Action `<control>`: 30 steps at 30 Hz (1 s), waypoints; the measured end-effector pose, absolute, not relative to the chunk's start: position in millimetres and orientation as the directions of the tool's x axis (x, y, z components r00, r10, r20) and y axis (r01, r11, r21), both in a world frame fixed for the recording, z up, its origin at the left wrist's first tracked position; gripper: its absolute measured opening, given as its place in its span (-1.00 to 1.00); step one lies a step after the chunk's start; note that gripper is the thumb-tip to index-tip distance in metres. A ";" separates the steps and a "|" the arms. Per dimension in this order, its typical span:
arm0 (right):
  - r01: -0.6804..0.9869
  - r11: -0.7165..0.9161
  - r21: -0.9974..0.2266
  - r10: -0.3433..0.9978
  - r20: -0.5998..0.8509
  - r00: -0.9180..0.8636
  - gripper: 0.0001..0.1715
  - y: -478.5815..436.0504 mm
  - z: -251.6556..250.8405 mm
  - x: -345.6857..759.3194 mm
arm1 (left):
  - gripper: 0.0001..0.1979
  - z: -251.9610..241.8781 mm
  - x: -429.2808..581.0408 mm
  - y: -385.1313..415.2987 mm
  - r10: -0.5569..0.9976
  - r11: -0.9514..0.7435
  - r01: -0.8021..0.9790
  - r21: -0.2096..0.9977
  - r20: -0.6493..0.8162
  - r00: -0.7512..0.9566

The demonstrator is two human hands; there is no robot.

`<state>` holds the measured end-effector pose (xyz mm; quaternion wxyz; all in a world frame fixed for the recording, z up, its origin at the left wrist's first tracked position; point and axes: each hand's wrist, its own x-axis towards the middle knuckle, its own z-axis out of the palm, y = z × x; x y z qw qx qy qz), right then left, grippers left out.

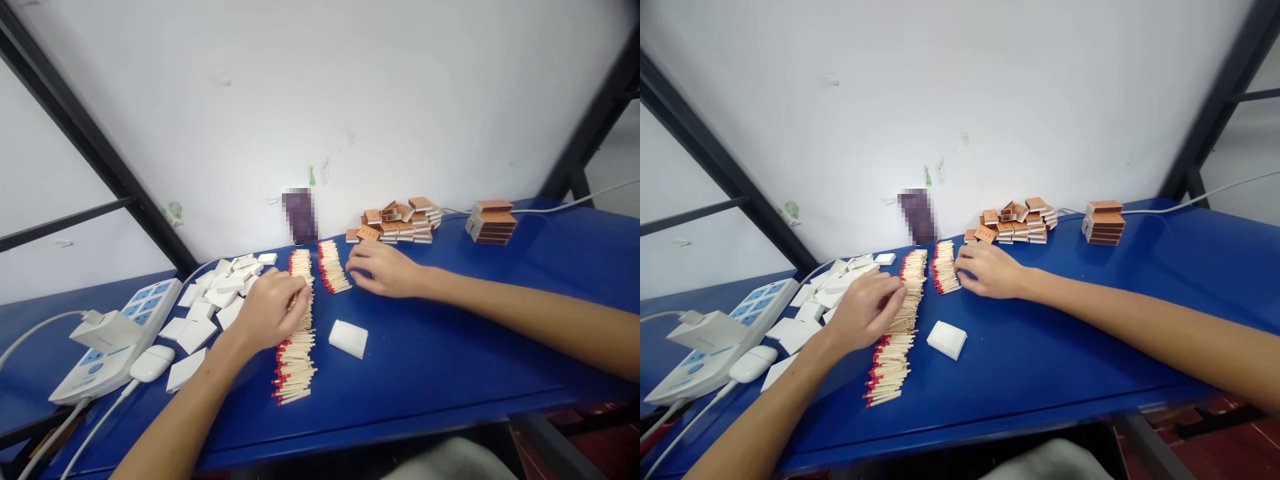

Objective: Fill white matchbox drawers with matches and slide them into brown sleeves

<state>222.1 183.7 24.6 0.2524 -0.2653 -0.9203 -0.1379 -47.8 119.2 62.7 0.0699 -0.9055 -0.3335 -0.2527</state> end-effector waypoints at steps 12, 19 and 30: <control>0.454 0.888 -0.078 0.423 0.527 -0.737 -0.71 159.9 6.3 217.3 | -0.84 48.4 -21.5 103.3 0.400 -0.885 0.465 -0.031 0.460 0.792; 0.476 0.872 -0.113 0.469 0.467 -0.749 -0.69 159.0 8.5 216.5 | -0.86 47.2 -18.8 105.9 0.423 -0.843 0.537 -0.026 0.585 0.692; 0.490 0.862 -0.131 0.493 0.442 -0.750 -0.69 159.0 8.2 215.9 | -0.85 44.8 -19.2 105.3 0.544 -0.804 0.593 0.037 0.447 0.710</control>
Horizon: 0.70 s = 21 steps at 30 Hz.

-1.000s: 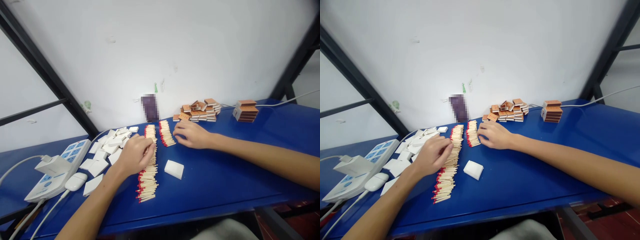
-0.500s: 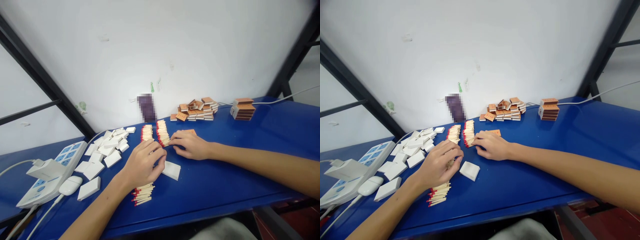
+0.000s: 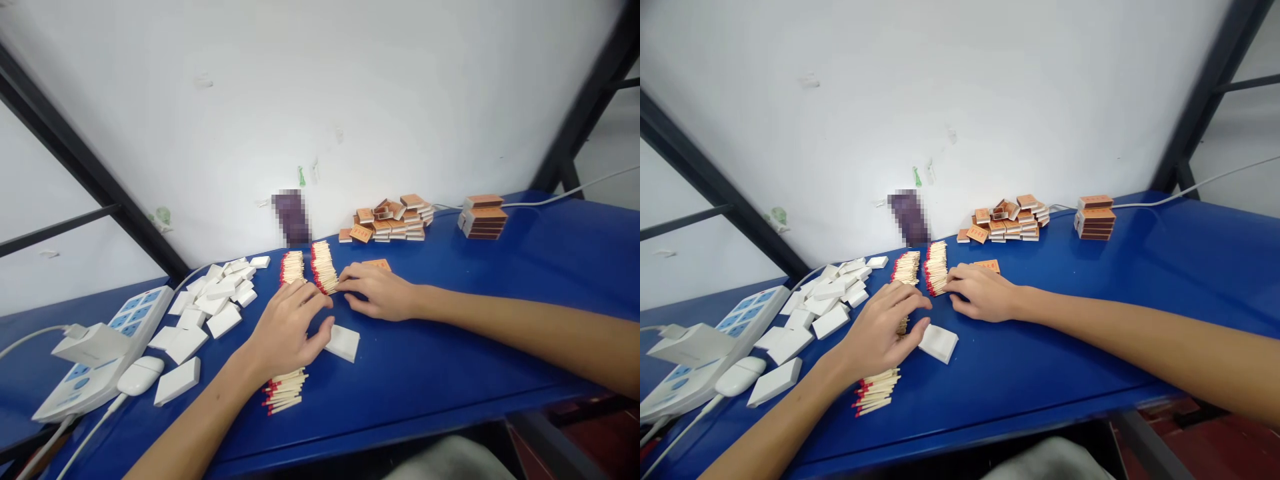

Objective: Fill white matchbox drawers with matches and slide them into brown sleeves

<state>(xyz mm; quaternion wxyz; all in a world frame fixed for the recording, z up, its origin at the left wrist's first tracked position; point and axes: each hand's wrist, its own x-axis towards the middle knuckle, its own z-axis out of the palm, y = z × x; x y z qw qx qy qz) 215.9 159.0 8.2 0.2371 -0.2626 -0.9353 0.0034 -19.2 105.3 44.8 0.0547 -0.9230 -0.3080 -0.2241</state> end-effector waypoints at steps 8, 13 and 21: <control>0.477 0.867 -0.148 0.491 0.421 -0.762 -0.70 160.5 6.0 217.1 | -0.83 34.8 -19.3 113.9 0.591 -0.780 0.624 0.036 0.370 0.717; 0.489 0.862 -0.131 0.495 0.423 -0.759 -0.71 159.7 7.0 217.0 | -0.83 35.6 -20.5 113.6 0.599 -0.786 0.615 0.067 0.332 0.729; 0.509 0.854 -0.112 0.507 0.402 -0.763 -0.72 158.8 9.5 216.4 | -0.76 37.6 -20.7 113.0 0.600 -0.798 0.594 0.104 0.236 0.764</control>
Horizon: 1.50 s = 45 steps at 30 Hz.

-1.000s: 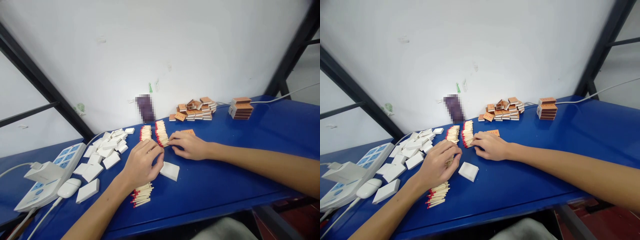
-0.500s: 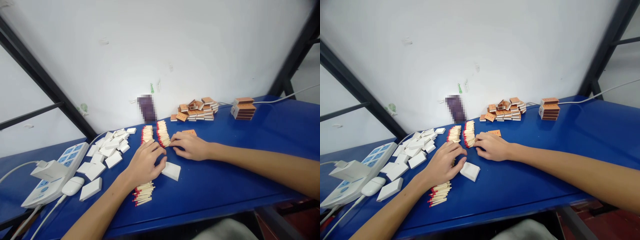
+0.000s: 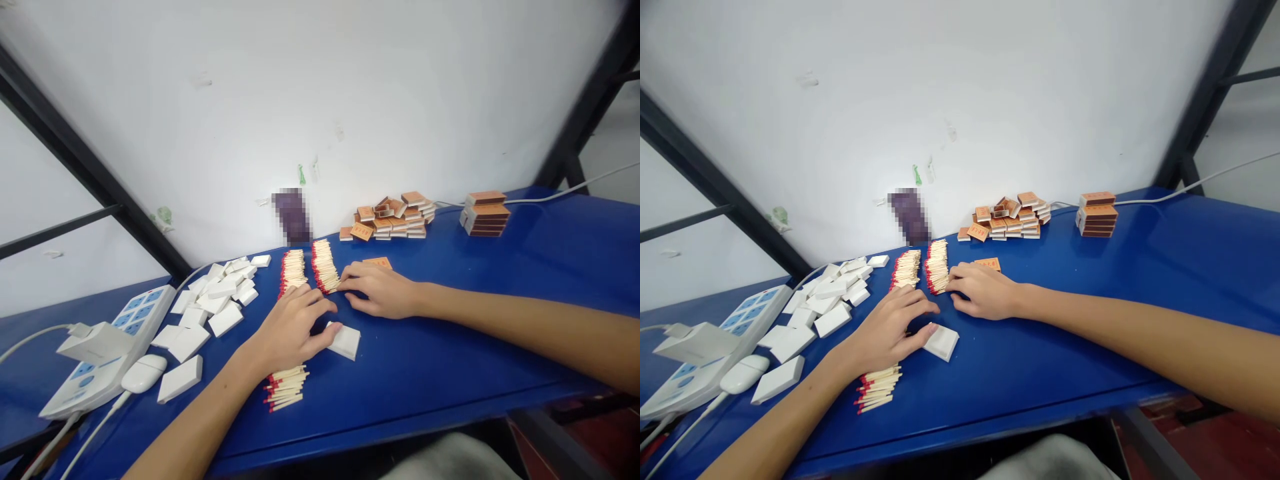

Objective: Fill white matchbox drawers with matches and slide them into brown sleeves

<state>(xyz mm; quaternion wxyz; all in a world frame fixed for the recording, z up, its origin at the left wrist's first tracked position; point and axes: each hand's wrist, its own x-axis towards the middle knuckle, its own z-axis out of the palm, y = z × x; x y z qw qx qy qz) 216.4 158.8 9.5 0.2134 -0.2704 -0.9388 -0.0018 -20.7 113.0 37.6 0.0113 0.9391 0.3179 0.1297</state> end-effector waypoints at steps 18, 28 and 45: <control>0.483 0.866 -0.133 0.488 0.439 -0.754 -0.70 158.9 9.2 217.3 | -0.47 35.6 -19.5 115.1 0.638 -0.770 0.612 0.181 0.211 0.741; 0.507 0.850 -0.144 0.517 0.409 -0.752 -0.67 160.5 7.2 217.9 | -0.54 36.4 -18.8 114.1 0.628 -0.778 0.605 0.169 0.216 0.747; 0.491 0.866 -0.100 0.484 0.417 -0.769 -0.70 158.4 9.9 217.2 | -0.58 35.6 -19.4 115.2 0.659 -0.752 0.633 0.184 0.229 0.717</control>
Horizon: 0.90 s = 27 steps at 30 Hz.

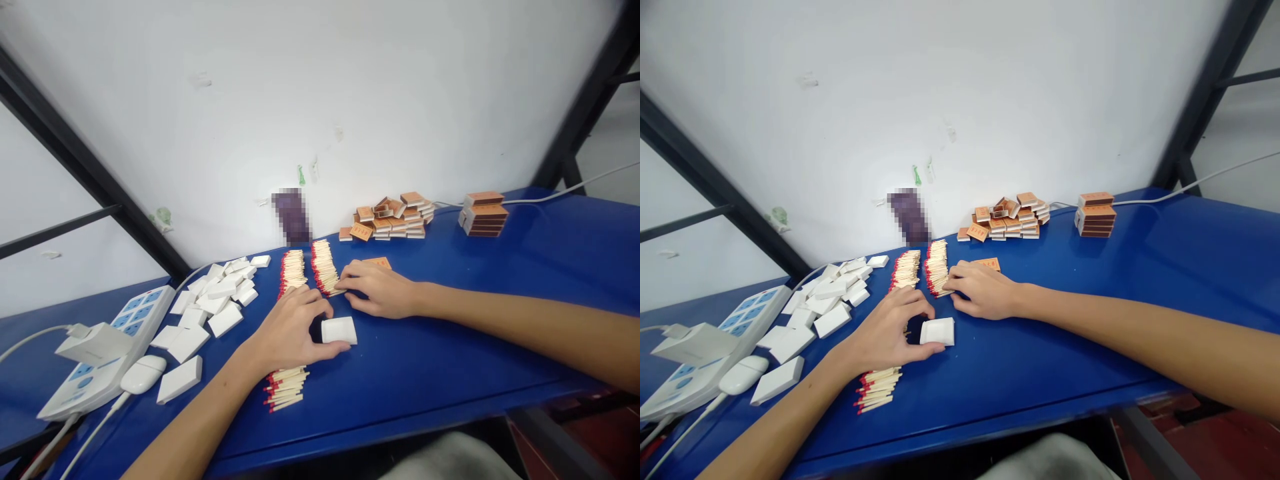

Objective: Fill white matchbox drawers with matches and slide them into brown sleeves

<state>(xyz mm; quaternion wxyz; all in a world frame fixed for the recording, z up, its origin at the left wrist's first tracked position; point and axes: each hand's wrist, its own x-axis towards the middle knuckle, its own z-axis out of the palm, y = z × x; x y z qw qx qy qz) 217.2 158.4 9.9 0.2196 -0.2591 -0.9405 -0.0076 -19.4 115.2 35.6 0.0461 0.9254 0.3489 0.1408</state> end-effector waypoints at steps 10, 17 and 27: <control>0.436 0.891 -0.125 0.449 0.381 -0.809 -0.61 160.8 8.2 218.7 | -0.63 32.7 -19.6 115.5 0.656 -0.755 0.630 0.183 0.222 0.722; 0.394 0.907 -0.146 0.418 0.409 -0.811 -0.65 159.0 11.4 217.3 | -0.61 32.9 -20.5 115.3 0.666 -0.745 0.638 0.193 0.205 0.717; 0.428 0.893 -0.138 0.447 0.367 -0.816 -0.55 161.0 8.7 218.3 | -0.61 32.0 -20.3 117.3 0.662 -0.750 0.635 0.188 0.214 0.719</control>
